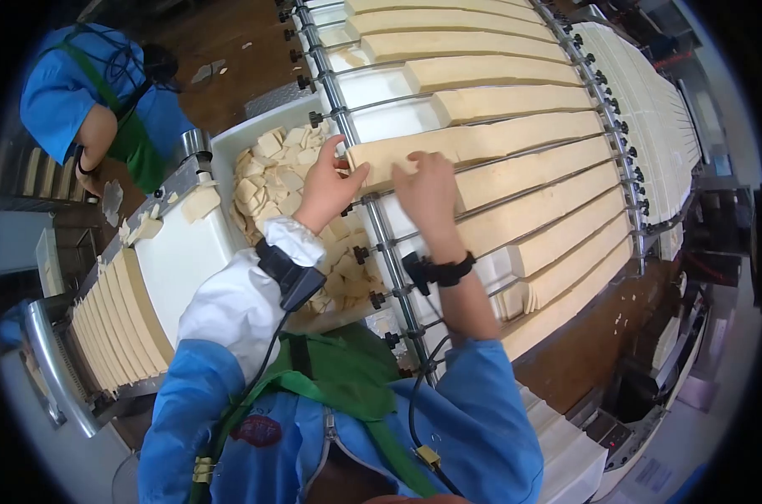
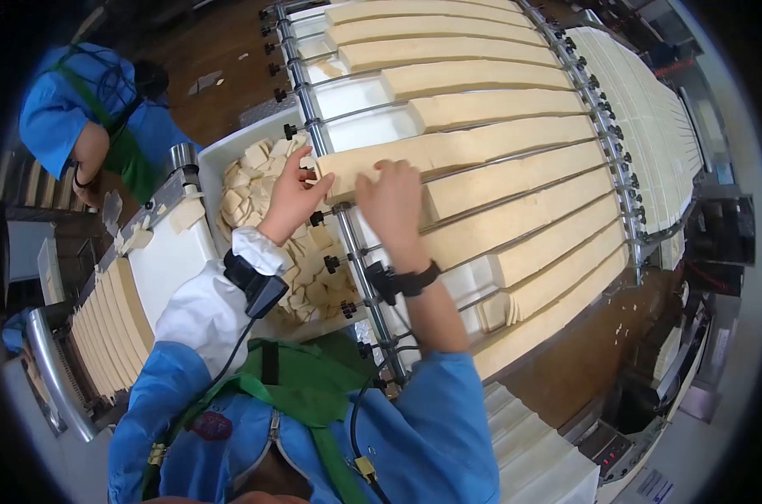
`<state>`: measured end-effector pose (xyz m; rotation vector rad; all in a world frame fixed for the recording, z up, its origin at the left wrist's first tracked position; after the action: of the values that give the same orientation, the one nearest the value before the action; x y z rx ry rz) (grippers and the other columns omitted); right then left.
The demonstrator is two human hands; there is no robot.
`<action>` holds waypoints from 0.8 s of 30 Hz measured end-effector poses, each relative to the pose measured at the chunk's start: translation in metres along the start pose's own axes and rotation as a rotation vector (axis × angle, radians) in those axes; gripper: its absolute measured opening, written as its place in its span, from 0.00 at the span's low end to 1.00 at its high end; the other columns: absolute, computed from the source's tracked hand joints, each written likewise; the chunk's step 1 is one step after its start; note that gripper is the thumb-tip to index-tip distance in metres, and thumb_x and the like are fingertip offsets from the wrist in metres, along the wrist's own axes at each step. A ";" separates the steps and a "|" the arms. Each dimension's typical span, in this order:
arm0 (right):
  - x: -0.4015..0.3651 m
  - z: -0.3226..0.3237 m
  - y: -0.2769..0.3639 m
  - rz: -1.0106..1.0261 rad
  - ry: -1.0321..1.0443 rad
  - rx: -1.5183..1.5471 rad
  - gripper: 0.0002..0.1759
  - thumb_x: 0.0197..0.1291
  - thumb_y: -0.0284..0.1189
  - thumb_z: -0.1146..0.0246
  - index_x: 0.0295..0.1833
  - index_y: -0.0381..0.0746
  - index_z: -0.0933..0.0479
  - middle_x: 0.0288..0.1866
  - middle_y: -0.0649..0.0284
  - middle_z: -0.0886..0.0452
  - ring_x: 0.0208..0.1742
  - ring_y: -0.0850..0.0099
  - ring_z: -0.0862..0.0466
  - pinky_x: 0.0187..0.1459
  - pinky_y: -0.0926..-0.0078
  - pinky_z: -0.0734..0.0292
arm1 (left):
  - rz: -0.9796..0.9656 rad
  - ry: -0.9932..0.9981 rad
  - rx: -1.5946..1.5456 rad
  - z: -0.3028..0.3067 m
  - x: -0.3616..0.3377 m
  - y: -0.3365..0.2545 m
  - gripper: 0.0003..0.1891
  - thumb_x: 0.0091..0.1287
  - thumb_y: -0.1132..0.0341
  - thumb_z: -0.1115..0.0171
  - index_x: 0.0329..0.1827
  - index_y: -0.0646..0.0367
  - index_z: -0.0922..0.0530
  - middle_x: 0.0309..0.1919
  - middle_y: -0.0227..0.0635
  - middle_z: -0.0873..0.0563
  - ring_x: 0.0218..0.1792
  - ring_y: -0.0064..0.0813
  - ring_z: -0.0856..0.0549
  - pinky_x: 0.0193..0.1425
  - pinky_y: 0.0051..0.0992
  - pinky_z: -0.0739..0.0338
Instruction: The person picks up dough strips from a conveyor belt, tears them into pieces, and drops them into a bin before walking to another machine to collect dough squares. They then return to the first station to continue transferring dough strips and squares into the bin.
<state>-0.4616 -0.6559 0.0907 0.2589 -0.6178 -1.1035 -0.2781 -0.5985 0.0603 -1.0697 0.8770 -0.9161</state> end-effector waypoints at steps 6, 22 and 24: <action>-0.016 -0.025 0.036 -0.100 -0.017 0.062 0.21 0.55 0.37 0.28 0.44 0.29 0.19 0.44 0.45 0.21 0.50 0.46 0.24 0.55 0.53 0.27 | 0.063 -0.020 -0.271 0.010 -0.006 0.015 0.30 0.71 0.74 0.33 0.75 0.56 0.33 0.44 0.39 0.11 0.36 0.20 0.15 0.38 0.21 0.22; -0.064 0.022 0.009 -0.086 0.059 0.431 0.36 0.57 0.32 0.26 0.69 0.30 0.28 0.62 0.44 0.20 0.63 0.45 0.21 0.66 0.53 0.26 | 0.189 0.062 -0.392 0.082 -0.092 0.012 0.29 0.69 0.84 0.43 0.74 0.57 0.33 0.49 0.42 0.09 0.48 0.25 0.13 0.52 0.22 0.21; -0.074 0.020 0.031 -0.085 0.155 0.534 0.34 0.57 0.31 0.27 0.67 0.31 0.26 0.61 0.45 0.20 0.63 0.46 0.20 0.67 0.55 0.26 | 0.265 0.057 -0.349 0.092 -0.105 0.041 0.29 0.68 0.84 0.42 0.73 0.58 0.33 0.48 0.42 0.10 0.48 0.25 0.13 0.51 0.23 0.21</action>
<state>-0.4720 -0.5744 0.0970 0.8296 -0.7603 -0.9719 -0.2252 -0.4629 0.0583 -1.1918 1.2255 -0.5855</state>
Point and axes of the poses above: each hand's wrist, its own x-axis towards the middle knuckle, its own z-axis out of the back of the hand, y = z × x, the point moved 1 cm from there along x, towards the middle knuckle
